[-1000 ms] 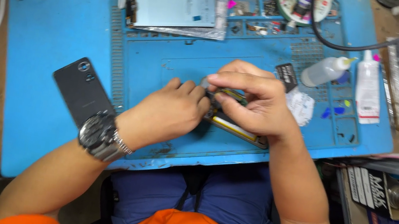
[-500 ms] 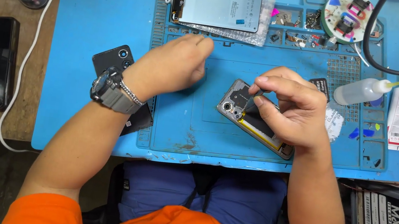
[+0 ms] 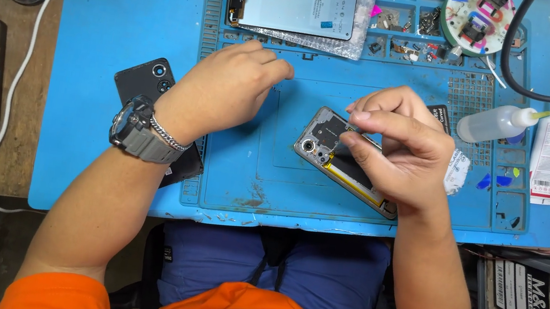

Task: A person is disassembling a mobile phone using a screwdriver and prying tools to remove the back cover and internal components.

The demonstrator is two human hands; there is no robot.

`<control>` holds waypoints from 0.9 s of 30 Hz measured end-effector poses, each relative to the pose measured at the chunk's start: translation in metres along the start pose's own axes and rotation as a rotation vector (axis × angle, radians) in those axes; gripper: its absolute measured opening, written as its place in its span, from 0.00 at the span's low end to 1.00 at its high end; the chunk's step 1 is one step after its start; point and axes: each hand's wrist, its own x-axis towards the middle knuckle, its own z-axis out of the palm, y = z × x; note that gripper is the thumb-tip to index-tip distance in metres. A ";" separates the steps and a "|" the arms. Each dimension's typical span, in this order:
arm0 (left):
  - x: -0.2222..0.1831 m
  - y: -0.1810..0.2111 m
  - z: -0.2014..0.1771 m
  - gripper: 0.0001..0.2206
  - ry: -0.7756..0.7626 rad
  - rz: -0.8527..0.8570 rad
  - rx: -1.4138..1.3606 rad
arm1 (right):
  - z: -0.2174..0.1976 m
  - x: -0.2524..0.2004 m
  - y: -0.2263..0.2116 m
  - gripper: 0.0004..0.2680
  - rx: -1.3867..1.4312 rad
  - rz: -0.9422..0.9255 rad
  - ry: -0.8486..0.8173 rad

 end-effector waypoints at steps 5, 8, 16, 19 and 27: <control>0.004 0.021 0.007 0.05 0.072 0.069 -0.121 | 0.005 0.006 -0.008 0.10 -0.003 -0.029 -0.021; 0.004 0.043 0.012 0.05 0.066 0.115 -0.368 | 0.004 0.004 -0.008 0.10 0.010 -0.029 -0.035; 0.006 0.062 0.023 0.12 -0.083 0.140 -0.445 | 0.000 0.003 -0.012 0.12 -0.003 0.019 -0.025; 0.006 0.064 0.022 0.10 -0.116 0.112 -0.453 | 0.000 0.002 -0.015 0.13 -0.008 0.087 0.028; 0.008 0.064 0.019 0.10 -0.164 0.103 -0.420 | -0.003 0.001 -0.013 0.14 -0.028 0.128 0.051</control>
